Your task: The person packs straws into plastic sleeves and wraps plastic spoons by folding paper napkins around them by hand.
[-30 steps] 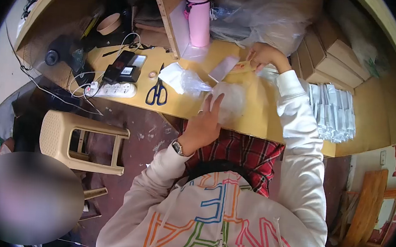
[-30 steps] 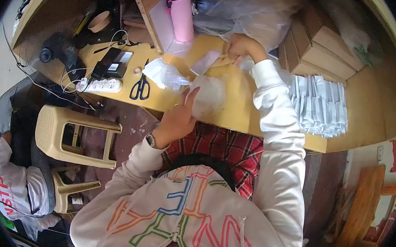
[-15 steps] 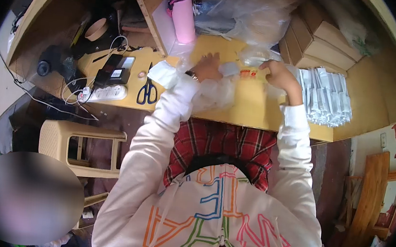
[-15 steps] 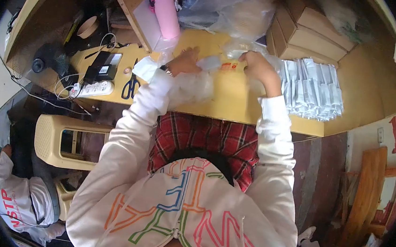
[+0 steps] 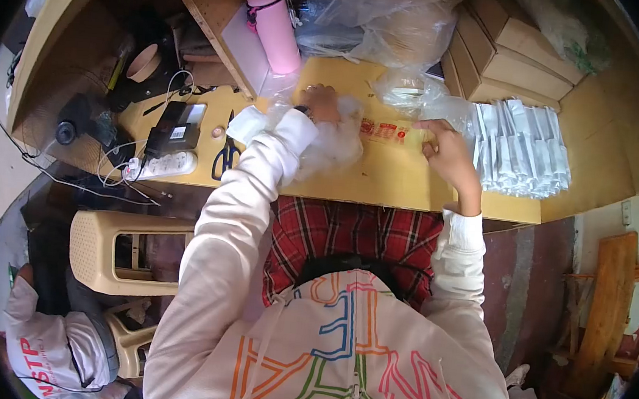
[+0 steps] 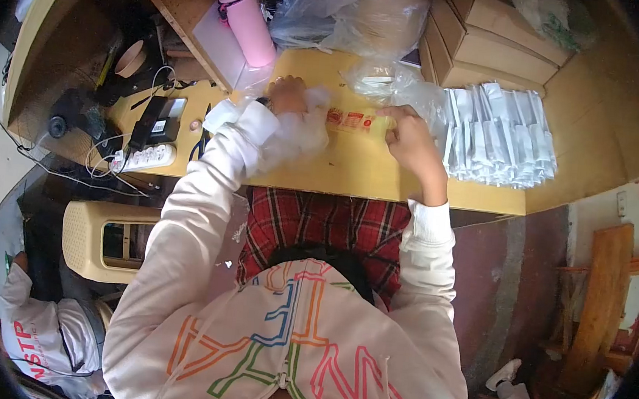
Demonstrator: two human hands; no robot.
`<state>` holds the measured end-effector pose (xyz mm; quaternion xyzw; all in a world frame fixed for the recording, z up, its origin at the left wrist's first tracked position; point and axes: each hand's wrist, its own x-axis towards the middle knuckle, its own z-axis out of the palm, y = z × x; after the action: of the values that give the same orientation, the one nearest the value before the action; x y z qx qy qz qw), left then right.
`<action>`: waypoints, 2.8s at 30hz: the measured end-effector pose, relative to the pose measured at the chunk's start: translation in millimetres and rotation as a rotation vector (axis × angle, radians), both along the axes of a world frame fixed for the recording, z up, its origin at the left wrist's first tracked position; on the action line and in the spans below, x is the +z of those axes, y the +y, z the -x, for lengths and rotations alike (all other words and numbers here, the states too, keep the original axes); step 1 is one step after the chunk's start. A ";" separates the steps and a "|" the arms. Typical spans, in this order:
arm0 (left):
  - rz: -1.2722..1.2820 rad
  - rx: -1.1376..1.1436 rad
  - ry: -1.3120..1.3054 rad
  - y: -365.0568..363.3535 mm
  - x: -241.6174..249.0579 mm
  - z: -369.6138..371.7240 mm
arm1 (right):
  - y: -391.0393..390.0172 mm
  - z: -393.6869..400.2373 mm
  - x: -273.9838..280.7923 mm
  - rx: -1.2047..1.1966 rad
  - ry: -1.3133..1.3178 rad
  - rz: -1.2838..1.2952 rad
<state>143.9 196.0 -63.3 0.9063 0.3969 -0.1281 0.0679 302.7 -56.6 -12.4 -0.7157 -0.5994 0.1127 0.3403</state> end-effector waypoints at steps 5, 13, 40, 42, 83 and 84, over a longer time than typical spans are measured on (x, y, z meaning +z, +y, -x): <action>0.001 0.097 0.064 36.5 -19.5 0.2 | -8.8 3.8 -9.1 0.004 0.050 -0.084; -0.031 0.101 0.035 20.9 -10.3 12.1 | -21.0 17.5 -20.1 0.005 0.128 -0.107; 0.024 -0.057 -0.867 -99.7 -9.3 103.5 | 25.6 117.0 -7.0 0.032 0.171 -0.512; 0.111 -0.025 -0.908 -101.8 -6.4 107.7 | 44.0 138.2 -32.2 0.120 0.224 -0.445; -0.076 0.070 -0.920 -142.7 -43.2 124.4 | 45.0 115.9 -94.2 -0.113 0.347 -0.499; -0.033 0.130 -0.883 -141.6 -41.2 122.1 | 41.3 119.0 -93.3 -0.067 0.252 -0.534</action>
<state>21.9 54.4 -104.5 0.8484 0.3878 0.2821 0.2242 183.7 -15.3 -105.6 -0.6004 -0.5369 0.0277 0.5919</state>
